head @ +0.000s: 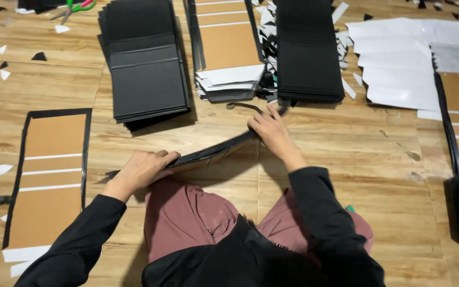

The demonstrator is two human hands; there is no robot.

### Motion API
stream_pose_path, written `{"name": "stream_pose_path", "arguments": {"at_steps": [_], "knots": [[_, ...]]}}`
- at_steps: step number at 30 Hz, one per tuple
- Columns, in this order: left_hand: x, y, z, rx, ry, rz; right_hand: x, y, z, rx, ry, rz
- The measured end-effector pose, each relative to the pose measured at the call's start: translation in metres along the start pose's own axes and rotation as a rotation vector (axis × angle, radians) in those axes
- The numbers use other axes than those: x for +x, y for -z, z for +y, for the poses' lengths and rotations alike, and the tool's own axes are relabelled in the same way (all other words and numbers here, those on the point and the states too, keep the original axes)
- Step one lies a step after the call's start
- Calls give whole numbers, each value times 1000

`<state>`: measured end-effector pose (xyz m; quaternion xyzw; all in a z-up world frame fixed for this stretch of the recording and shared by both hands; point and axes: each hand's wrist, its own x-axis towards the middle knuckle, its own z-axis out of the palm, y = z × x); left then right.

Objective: The person is manually folding cardboard sheets and pressing down on the edges to create sharp creases and flatten the items.

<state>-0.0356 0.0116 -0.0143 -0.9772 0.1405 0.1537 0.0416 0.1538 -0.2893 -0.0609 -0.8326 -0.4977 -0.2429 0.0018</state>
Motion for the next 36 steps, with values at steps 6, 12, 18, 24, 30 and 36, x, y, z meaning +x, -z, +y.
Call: {"name": "stream_pose_path", "arguments": {"at_steps": [6,12,18,24,30,36], "knots": [[1,38,4,-63,4,137,-42,59,16,205,-137,-248],[40,40,30,-49,-141,262,-81,107,34,150,-364,-383],[92,12,80,-238,-73,196,-137,30,17,48,-392,-416],[133,1,152,-282,-138,242,-133,99,25,654,-677,240],[138,15,138,-237,-194,285,-217,-15,51,1644,-1346,875],[154,10,141,-231,-127,235,-188,-11,0,1485,-1050,445]]}}
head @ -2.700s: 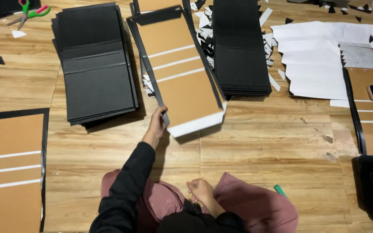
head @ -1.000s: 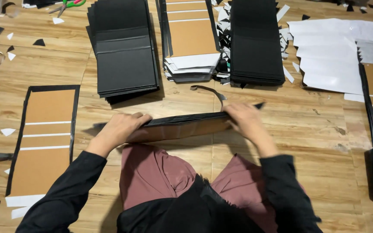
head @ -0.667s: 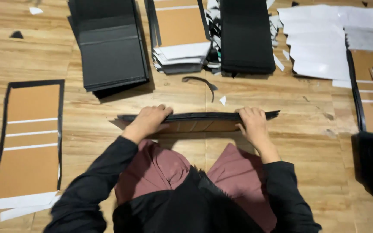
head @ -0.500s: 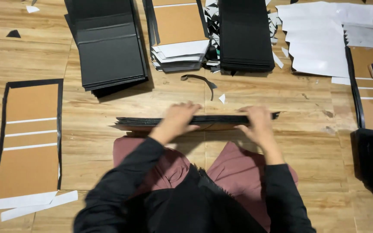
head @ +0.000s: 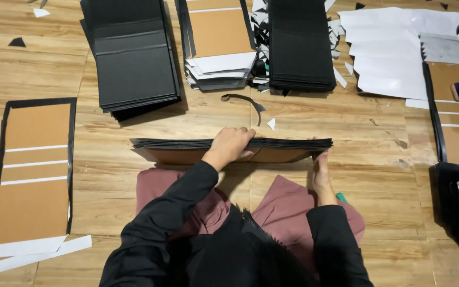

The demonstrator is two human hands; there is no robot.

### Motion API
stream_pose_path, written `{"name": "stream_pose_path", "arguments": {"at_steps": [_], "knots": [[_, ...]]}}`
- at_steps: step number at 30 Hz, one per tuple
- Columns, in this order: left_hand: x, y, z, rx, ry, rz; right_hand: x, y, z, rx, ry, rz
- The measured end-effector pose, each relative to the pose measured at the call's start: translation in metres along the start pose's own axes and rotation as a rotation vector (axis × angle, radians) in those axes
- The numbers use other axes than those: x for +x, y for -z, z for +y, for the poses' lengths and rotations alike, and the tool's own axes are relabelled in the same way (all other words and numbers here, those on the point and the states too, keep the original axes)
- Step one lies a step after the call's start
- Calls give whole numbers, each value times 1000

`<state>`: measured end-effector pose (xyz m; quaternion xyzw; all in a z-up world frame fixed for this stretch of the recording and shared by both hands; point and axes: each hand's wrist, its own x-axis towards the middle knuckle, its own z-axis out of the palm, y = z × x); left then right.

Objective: The person is manually folding cardboard sheets and pressing down on the edges to create sharp creases and flatten the items.

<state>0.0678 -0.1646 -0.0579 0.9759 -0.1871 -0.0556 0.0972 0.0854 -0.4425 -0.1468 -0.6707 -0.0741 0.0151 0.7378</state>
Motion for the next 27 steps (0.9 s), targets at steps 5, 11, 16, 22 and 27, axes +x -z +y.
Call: {"name": "stream_pose_path", "arguments": {"at_steps": [5,11,16,22,27], "knots": [[2,10,5,-20,-1,-30,-7,-1,-11,-72,77,-109],[0,8,5,-16,8,-28,5,-11,-70,-557,415,55],[-7,8,9,-1,-7,6,16,-59,-103,-969,730,-35],[-14,12,10,-18,-3,46,24,-55,-79,-1263,436,-202],[-31,3,-22,-59,17,105,33,-48,-77,-1278,489,-233]]}}
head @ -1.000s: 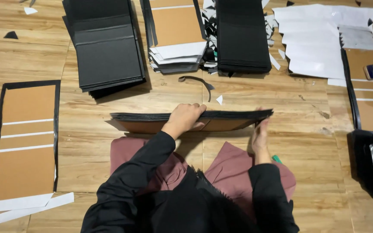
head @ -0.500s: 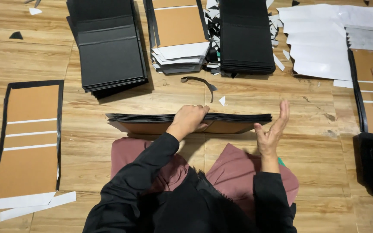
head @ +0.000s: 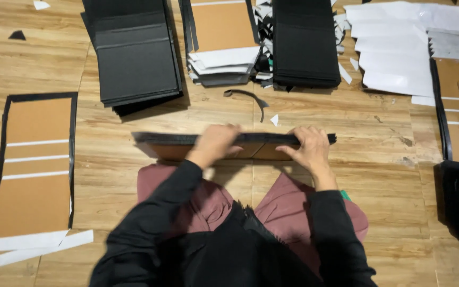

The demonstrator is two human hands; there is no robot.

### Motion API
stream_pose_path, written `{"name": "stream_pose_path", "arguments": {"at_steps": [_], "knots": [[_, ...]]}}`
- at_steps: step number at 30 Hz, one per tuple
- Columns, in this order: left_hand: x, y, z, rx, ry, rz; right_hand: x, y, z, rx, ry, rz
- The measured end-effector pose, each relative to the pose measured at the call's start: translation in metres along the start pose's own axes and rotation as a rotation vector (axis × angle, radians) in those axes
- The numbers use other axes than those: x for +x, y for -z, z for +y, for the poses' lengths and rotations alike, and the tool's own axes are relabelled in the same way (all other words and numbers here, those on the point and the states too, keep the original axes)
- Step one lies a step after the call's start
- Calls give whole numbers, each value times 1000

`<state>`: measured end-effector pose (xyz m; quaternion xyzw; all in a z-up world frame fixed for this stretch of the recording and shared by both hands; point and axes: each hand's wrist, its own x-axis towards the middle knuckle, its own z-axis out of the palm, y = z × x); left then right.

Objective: The person is manually folding cardboard sheets and pressing down on the edges to create sharp creases and flatten the items.

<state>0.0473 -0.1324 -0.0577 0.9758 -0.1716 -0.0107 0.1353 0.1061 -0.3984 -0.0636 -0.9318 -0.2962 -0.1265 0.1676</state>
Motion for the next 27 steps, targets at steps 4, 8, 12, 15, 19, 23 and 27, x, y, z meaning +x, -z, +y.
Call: {"name": "stream_pose_path", "arguments": {"at_steps": [4,8,12,15,19,23,27], "knots": [[-61,48,-40,46,153,17,5,0,-4,10,-28,21],[-91,45,-65,120,278,65,4,0,-7,30,-59,23],[-86,25,-73,192,327,152,5,-3,-6,44,-88,31],[-85,21,-76,191,333,149,6,-3,-7,71,-88,36],[-90,25,-71,165,317,111,0,4,-13,48,-94,30],[-104,19,-68,177,267,-6,-21,5,-9,-1,-70,-55],[-127,10,-54,165,212,-27,-51,14,-12,-83,-79,-230]]}}
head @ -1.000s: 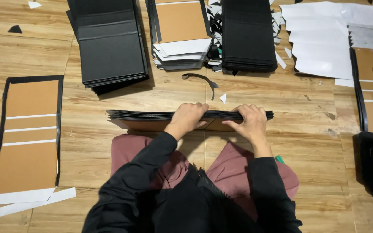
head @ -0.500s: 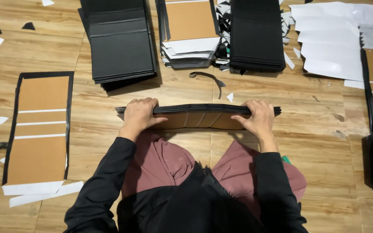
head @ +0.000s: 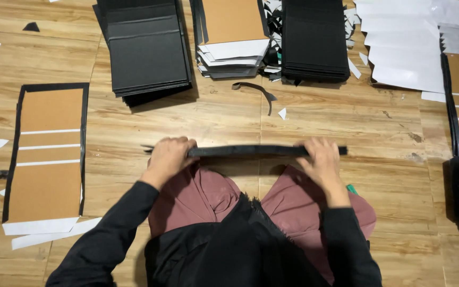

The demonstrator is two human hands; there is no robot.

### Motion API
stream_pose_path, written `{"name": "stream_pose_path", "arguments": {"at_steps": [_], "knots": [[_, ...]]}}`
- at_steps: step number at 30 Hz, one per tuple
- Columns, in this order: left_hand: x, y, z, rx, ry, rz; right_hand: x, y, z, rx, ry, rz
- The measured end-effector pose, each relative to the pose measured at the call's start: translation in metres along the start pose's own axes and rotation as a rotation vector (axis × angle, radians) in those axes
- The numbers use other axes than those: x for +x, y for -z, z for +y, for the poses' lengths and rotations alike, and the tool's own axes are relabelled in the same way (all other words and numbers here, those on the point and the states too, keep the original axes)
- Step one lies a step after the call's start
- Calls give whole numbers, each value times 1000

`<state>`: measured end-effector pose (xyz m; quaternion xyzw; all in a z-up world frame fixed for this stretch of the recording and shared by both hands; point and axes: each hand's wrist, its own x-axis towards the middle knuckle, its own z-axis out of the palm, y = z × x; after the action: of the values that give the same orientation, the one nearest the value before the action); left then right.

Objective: The person is manually folding cardboard sheets and pressing down on the edges to create sharp creases and flatten the items.

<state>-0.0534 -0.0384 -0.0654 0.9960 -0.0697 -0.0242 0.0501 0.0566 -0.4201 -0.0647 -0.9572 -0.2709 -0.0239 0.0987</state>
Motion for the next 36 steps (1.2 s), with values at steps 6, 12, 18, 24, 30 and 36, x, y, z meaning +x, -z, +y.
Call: {"name": "stream_pose_path", "arguments": {"at_steps": [6,12,18,24,30,36], "knots": [[-45,-69,11,160,-124,179,-71,-12,-37,6,-95,337],[-53,-4,55,271,-160,421,-90,32,-138,1535,-1080,685],[-75,-17,86,280,-203,261,-63,44,-179,2282,-1426,-134],[-99,-50,99,319,-144,182,-86,-37,-160,2056,-1458,180],[-77,32,54,-406,363,-59,-77,-18,-164,1852,-1326,288],[-86,12,38,-1363,1211,-193,-87,-42,-148,1855,-1305,236]]}}
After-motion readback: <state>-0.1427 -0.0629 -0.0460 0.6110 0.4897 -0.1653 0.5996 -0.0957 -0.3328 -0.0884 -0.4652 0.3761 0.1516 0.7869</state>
